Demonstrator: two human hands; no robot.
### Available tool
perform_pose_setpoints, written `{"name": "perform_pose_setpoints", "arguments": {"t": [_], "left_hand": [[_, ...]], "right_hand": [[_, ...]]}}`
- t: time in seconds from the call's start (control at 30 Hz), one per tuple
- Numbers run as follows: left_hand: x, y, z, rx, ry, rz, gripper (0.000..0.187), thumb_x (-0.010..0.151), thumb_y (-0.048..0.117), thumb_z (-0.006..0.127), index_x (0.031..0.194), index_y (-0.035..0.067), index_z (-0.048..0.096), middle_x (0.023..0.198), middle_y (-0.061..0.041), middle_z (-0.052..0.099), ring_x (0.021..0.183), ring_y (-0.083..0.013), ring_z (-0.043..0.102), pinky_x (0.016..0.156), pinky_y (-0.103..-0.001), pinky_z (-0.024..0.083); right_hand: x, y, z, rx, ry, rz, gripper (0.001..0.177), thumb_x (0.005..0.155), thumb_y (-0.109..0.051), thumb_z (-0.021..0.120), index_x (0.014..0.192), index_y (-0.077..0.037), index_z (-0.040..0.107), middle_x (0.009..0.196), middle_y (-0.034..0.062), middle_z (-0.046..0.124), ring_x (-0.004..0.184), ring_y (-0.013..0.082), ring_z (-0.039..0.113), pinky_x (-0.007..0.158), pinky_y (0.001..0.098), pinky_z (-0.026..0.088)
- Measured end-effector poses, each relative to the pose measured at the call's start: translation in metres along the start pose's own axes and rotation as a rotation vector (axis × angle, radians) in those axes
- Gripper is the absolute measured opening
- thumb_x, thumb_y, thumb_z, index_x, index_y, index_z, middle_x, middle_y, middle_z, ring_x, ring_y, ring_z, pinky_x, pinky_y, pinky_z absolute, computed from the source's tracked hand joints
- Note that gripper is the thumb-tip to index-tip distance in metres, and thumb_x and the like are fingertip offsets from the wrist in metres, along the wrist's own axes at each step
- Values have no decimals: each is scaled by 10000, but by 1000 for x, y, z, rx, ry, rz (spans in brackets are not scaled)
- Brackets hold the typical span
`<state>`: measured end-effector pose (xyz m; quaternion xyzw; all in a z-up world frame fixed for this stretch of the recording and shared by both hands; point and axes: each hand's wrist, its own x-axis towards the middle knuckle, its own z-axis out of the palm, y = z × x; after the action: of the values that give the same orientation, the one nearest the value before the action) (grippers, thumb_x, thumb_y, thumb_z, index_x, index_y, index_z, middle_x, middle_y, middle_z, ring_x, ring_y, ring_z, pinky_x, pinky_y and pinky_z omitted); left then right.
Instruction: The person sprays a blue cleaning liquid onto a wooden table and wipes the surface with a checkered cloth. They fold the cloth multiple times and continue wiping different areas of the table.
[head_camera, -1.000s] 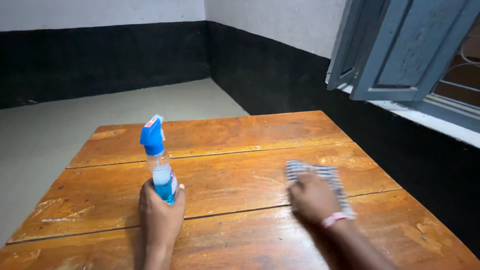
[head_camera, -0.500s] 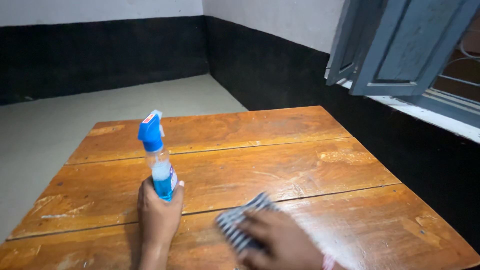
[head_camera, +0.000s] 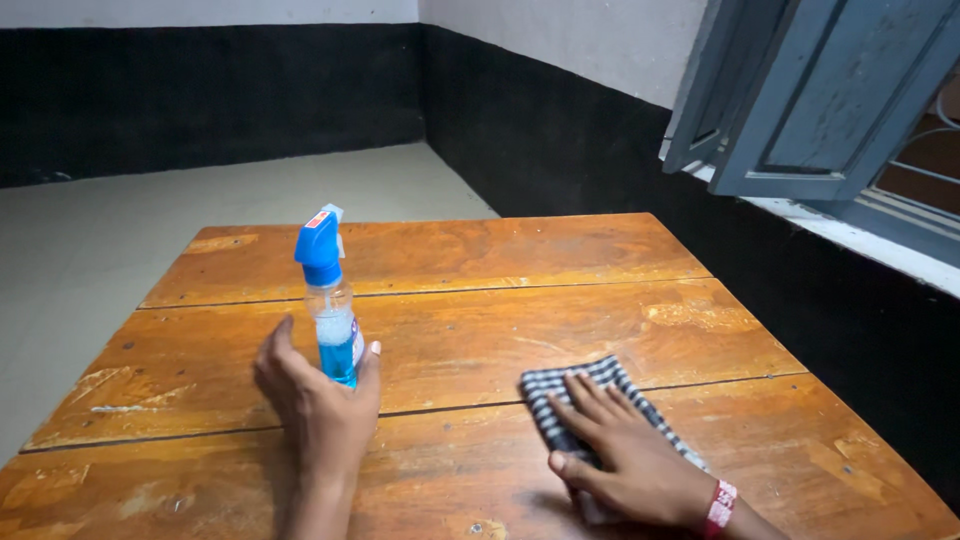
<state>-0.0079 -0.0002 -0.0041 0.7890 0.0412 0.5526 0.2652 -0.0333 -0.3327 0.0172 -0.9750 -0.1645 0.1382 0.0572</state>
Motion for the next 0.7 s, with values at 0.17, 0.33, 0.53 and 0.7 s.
{"name": "perform_pose_setpoints", "arguments": {"t": [0.17,0.33,0.53,0.7], "left_hand": [[-2,18,-14,44,1,152,730,803,218,824,1366,-1,415,1284,-239,441,1202,-426,442,1012,-571,379],[-7,31,-10,-83,-113,235,489,824,130,747,1249,40,522,1185,-198,538,1085,-387,556,928,-497,478],[-4,38,-8,-137,-243,333,368,817,122,708,1147,18,581,1083,-183,602,1014,-383,623,861,-469,526],[-6,38,-9,-144,-324,296,306,822,125,706,1098,33,612,1038,-166,629,992,-369,647,846,-454,536]], "right_hand": [[-9,11,-35,681,256,227,644,900,-526,597,1469,-225,589,1417,61,665,1234,204,706,1028,387,579],[-14,34,-66,389,86,562,510,923,-388,717,1364,-145,636,1153,106,776,960,225,817,844,353,677],[-16,34,-64,370,136,382,238,918,-327,734,1099,-189,807,1044,35,823,902,177,791,809,331,643],[-19,30,-103,302,622,184,159,869,-226,759,990,-126,783,1033,52,758,891,180,764,746,314,638]]}}
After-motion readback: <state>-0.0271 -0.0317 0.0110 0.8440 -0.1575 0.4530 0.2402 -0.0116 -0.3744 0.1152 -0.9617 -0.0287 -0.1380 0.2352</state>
